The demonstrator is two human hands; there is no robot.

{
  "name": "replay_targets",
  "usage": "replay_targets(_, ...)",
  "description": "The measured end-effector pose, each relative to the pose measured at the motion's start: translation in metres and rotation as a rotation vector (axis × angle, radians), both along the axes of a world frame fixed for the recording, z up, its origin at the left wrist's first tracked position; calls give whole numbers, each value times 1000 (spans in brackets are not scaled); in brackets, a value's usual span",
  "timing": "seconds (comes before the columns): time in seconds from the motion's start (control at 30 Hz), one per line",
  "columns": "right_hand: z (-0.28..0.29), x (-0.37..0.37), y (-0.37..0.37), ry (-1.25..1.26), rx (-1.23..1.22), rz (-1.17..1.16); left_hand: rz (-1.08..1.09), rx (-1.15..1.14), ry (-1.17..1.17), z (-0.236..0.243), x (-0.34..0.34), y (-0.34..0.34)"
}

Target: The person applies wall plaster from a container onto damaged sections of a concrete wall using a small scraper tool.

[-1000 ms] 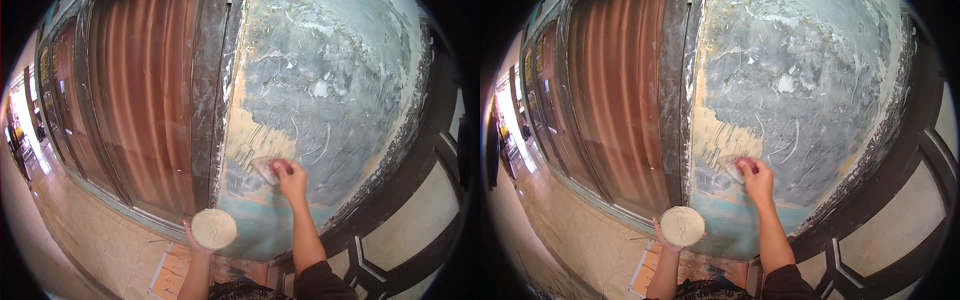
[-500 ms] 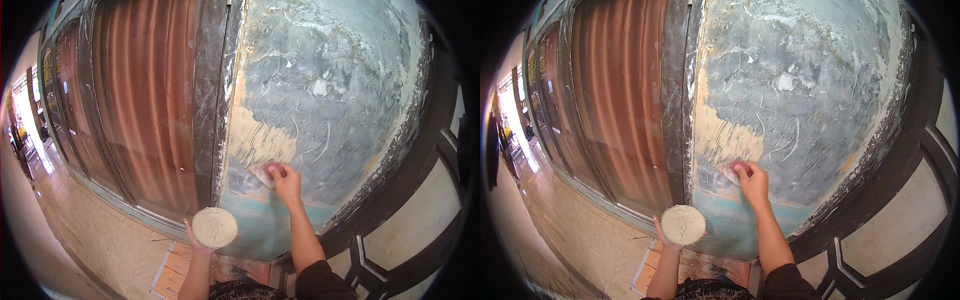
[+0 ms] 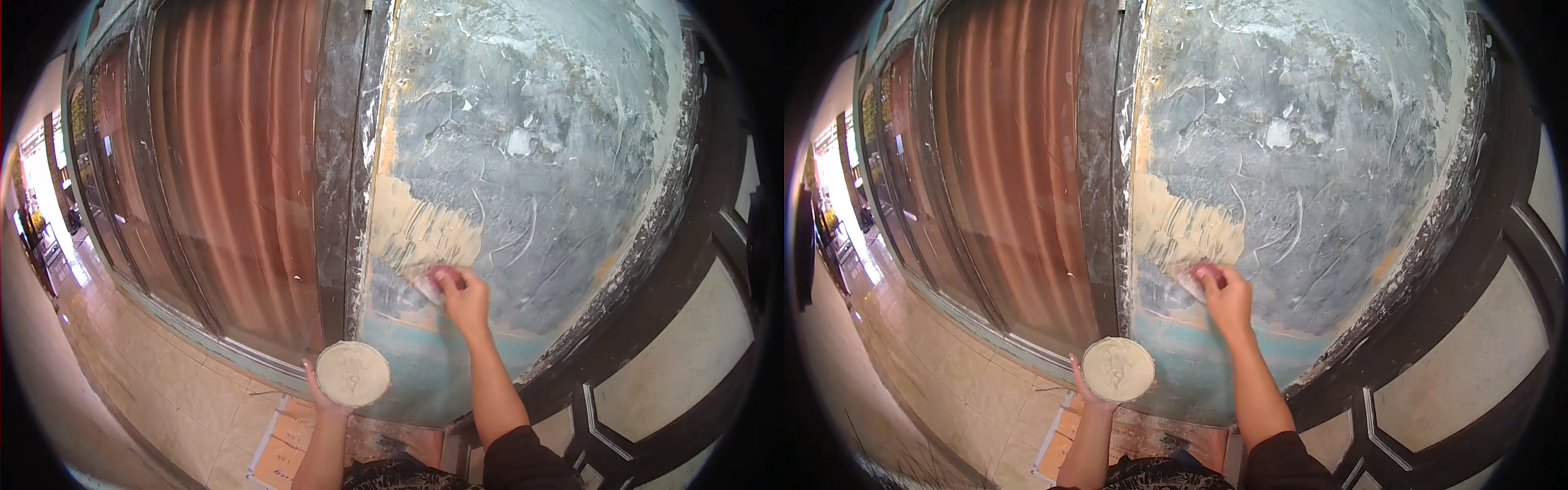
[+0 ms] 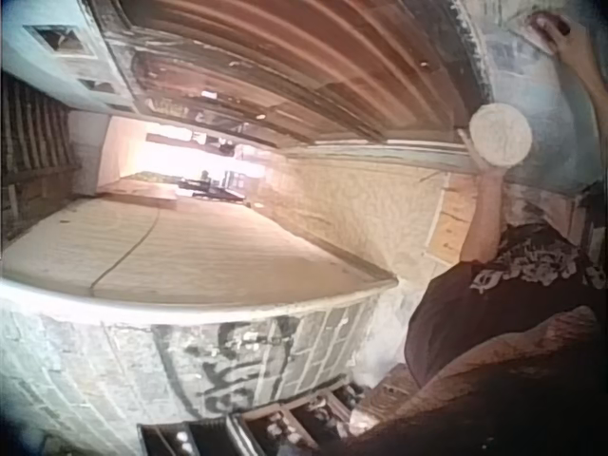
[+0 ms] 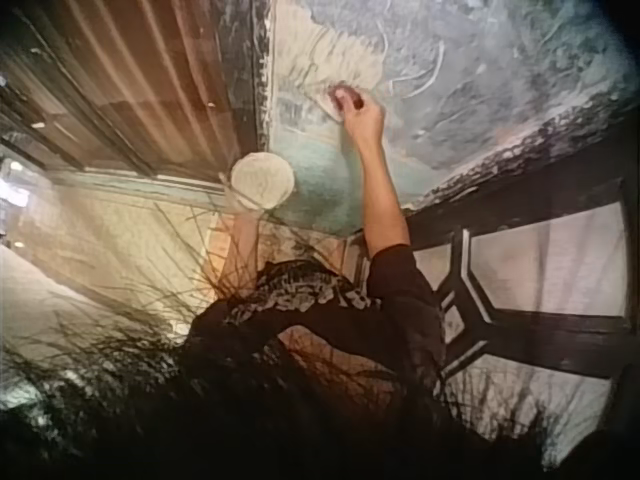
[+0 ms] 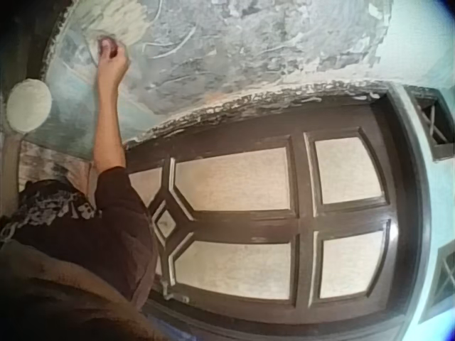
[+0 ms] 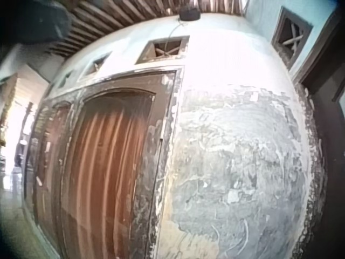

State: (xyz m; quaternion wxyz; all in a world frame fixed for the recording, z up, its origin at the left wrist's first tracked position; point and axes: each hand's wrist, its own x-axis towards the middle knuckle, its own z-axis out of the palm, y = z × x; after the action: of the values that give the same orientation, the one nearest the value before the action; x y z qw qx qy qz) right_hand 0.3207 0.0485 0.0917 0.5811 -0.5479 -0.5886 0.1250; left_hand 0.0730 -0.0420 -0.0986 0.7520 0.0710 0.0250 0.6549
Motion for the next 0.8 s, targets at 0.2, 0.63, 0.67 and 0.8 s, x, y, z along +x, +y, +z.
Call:
replay_targets(0.2, 17, -6, 9, -149, 98, -99, 29, -23, 32, -9, -1, 2)
replay_targets(0.63, -16, 6, 2, -175, 42, -77, -7, 9, 31, -14, -4, 3)
replay_targets(0.67, -13, 7, 5, -170, 48, -117, -10, 9, 33, -14, -3, 3)
replay_targets(0.8, 12, 12, 7, 166, 55, -147, 13, -13, 38, -24, -5, 4)
